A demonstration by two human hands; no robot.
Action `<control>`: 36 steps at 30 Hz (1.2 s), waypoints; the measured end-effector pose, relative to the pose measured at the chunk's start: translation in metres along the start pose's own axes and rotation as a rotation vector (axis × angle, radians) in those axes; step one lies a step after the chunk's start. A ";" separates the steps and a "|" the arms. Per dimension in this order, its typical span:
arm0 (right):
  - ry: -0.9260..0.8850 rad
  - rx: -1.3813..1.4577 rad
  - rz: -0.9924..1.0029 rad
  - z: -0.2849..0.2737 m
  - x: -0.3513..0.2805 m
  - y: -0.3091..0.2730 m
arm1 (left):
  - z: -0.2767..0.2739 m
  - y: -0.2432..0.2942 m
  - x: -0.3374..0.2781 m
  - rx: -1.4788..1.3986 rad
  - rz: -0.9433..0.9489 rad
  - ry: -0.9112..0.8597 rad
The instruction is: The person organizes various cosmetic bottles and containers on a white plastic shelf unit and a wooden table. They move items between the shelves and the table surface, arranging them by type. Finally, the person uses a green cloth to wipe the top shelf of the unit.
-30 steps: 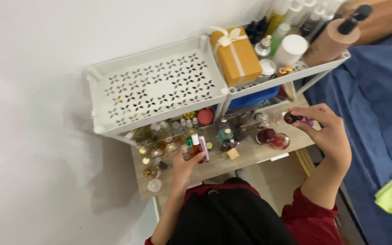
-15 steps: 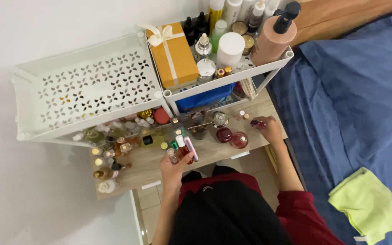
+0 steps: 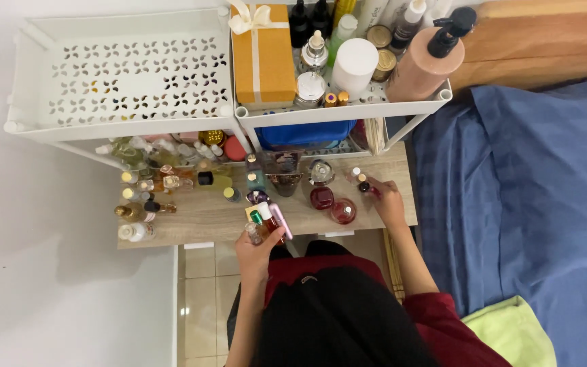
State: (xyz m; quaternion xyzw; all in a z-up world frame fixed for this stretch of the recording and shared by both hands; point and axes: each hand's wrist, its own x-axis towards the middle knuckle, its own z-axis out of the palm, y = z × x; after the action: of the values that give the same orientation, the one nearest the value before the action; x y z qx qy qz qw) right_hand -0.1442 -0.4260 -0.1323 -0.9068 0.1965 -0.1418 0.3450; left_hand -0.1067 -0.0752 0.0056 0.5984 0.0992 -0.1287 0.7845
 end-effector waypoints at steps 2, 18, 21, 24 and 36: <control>0.009 0.048 -0.020 -0.011 -0.001 0.002 | -0.001 -0.010 0.001 0.009 0.018 0.010; 0.171 0.766 0.216 0.043 0.045 0.099 | 0.026 -0.022 -0.006 0.032 0.031 -0.079; 0.135 0.670 0.146 0.049 0.047 0.105 | 0.030 -0.030 0.000 0.026 0.033 -0.088; 0.149 0.483 0.086 0.032 0.045 0.078 | 0.033 -0.049 0.012 0.069 0.010 -0.121; 0.223 0.310 -0.058 -0.031 0.019 0.008 | 0.077 -0.058 0.028 0.004 -0.061 -0.388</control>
State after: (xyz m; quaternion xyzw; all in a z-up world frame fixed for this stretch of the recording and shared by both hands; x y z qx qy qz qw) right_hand -0.1420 -0.4576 -0.1126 -0.8267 0.1830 -0.2799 0.4525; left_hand -0.0986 -0.1661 -0.0354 0.5608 -0.0359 -0.2656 0.7833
